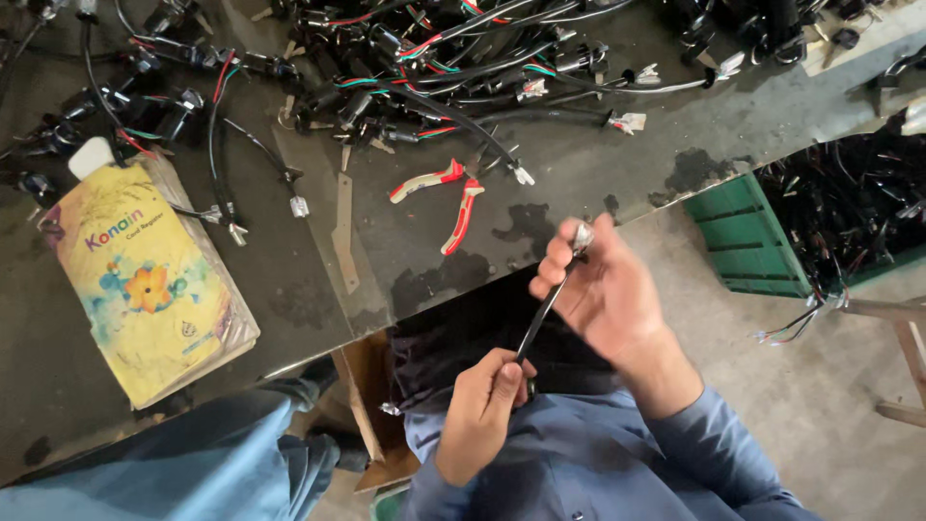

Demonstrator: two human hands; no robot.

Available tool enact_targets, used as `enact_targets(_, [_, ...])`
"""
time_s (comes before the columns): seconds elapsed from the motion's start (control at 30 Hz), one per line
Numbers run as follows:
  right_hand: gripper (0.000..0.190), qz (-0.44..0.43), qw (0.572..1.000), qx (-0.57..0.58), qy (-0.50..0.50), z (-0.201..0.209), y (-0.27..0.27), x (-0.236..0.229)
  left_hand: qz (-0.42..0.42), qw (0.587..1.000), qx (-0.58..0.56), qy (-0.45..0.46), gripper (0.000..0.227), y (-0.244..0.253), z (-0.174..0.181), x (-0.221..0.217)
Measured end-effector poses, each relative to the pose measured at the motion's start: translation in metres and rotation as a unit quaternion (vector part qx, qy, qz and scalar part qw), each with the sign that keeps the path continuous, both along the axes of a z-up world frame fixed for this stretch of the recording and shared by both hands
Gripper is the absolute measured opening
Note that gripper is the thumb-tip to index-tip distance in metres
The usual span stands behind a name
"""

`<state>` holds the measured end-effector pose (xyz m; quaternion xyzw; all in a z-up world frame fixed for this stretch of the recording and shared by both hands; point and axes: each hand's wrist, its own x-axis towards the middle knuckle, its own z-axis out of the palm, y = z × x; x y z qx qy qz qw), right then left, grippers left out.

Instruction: The person repeatedly strips the outer insulation from black electrical wires using red-handled wire strippers. They pick up a wire, strip a section, and place it back on the table, continuing this process with multiple wires.

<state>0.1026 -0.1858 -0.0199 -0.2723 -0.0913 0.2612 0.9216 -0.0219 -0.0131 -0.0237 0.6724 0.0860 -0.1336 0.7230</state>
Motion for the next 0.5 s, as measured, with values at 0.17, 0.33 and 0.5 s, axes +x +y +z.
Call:
enact_targets(0.17, [0.038, 0.102, 0.928, -0.342, -0.113, 0.009, 0.013, -0.018, 0.036, 0.997, 0.052, -0.050, 0.032, -0.004, 0.001, 0.006])
enact_targets(0.33, [0.038, -0.036, 0.935, -0.325, -0.137, 0.011, -0.001, 0.001, 0.025, 0.998, 0.015, -0.047, 0.030, -0.011, 0.008, 0.002])
enact_targets(0.5, [0.028, -0.110, 0.944, -0.252, -0.180, 0.014, 0.001, 0.000, 0.062, 0.995, -0.073, -0.008, 0.038, -0.002, 0.001, 0.011])
